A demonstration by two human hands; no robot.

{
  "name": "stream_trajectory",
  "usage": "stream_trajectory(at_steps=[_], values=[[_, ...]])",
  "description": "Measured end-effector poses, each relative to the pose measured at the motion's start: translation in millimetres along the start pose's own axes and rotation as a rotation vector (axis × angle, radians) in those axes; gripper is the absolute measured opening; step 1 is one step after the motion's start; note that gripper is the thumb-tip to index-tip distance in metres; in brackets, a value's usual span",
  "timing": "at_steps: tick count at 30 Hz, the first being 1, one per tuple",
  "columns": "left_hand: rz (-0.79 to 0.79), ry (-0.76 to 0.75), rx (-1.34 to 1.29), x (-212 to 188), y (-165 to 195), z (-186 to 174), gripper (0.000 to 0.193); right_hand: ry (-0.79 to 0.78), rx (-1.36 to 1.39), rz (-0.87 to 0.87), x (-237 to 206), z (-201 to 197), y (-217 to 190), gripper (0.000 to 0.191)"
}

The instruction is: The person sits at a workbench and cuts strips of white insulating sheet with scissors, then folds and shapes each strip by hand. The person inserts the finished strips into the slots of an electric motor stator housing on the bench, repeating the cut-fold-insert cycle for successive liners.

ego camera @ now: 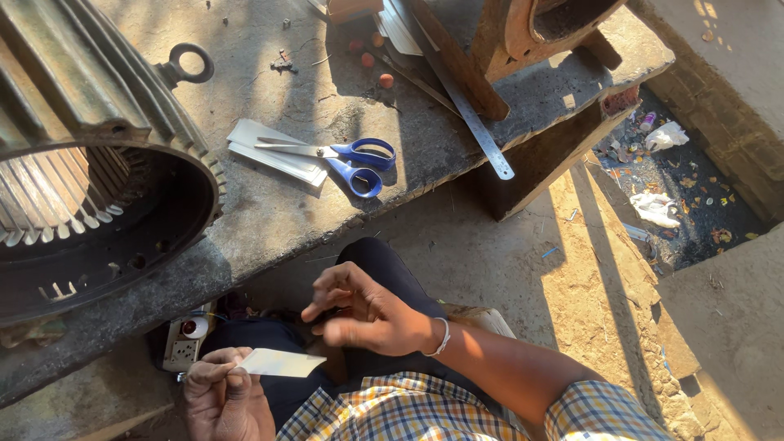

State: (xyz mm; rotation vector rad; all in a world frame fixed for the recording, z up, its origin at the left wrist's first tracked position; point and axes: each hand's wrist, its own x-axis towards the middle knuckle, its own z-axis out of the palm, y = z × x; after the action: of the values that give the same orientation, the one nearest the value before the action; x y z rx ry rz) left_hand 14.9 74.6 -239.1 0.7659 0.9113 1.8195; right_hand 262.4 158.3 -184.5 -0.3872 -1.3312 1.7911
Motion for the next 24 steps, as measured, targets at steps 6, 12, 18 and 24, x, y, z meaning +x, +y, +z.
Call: stream_trajectory(at_steps=[6,12,18,24], values=[[0.045,-0.127,-0.189,-2.0,1.1,7.0,0.005,-0.058,-0.064,0.226,1.9,16.1,19.9,0.025],[-0.151,-0.080,0.226,7.0,16.4,14.0,0.016,0.395,0.147,0.059,14.7,-7.1,-0.9,0.040],[-0.322,-0.114,0.559,5.5,22.3,35.8,0.031,0.001,-0.442,-0.160,6.3,10.4,-2.6,0.016],[-0.112,-0.175,0.756,1.3,22.2,57.3,0.017,-0.043,-0.384,-0.121,1.9,10.3,3.8,0.012]])
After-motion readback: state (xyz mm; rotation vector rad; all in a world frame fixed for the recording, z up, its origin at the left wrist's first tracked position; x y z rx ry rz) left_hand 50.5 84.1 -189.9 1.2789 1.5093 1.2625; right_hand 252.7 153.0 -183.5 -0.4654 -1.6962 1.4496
